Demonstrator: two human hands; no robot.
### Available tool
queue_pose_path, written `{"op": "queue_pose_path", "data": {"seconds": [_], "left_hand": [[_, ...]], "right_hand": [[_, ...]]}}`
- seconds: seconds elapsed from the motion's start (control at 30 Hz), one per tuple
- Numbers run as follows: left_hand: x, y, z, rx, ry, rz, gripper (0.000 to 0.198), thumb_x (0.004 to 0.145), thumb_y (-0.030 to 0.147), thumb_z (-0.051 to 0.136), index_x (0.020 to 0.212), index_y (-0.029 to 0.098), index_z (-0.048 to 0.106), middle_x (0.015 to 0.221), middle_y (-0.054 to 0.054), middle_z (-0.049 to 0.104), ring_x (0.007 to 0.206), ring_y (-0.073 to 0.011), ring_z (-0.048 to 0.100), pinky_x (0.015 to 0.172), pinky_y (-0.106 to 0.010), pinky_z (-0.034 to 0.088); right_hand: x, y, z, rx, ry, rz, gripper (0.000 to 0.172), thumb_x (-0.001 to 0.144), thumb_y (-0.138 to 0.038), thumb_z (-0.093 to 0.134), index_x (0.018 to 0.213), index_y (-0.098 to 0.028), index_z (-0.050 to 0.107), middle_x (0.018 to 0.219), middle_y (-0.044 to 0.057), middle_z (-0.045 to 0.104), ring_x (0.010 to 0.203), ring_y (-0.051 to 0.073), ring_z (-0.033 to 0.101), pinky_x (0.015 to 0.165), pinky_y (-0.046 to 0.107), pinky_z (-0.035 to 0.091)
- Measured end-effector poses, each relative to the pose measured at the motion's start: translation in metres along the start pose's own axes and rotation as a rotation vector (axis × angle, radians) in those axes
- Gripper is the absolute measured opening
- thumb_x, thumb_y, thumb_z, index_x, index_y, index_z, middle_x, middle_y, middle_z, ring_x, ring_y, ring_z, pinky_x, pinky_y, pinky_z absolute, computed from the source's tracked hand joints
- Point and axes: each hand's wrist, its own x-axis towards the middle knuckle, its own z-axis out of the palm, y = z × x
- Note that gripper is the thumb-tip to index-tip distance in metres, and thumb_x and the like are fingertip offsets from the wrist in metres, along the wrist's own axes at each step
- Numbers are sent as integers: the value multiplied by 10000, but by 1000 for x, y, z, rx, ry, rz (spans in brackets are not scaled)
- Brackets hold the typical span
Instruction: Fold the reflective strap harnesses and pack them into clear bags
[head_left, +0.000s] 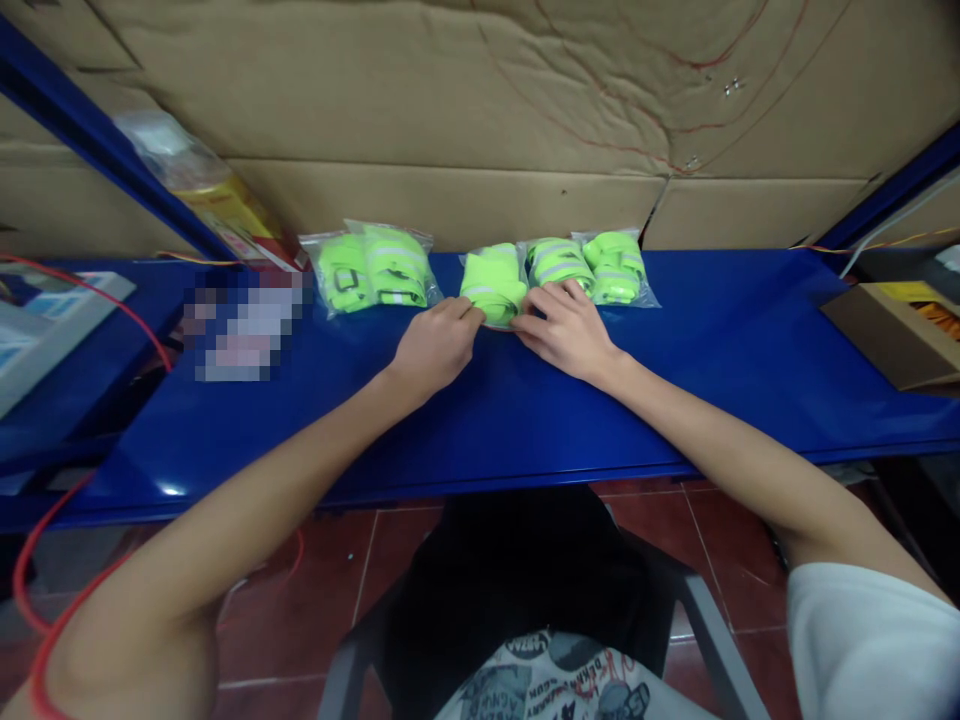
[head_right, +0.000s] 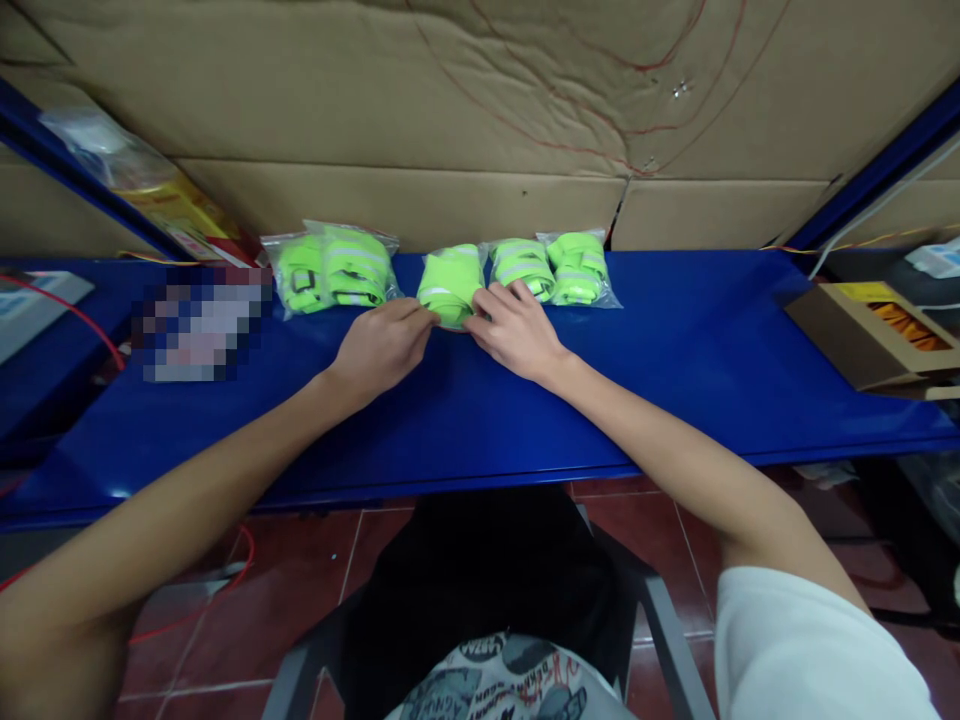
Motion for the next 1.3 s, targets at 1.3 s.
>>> {"op": "queue_pose_path", "data": {"seconds": [1.3], "left_hand": [[6,2,13,-105,144,125,313,1121,205,477,1099,169,787,1007,-110,724,975,-254,663,890,-380,586]], "right_hand": [[-3,14,-12,135,-126,-14,317,1115,-232,526,979,-156,802,903,92,760,842,226,669,791,378,395]]}}
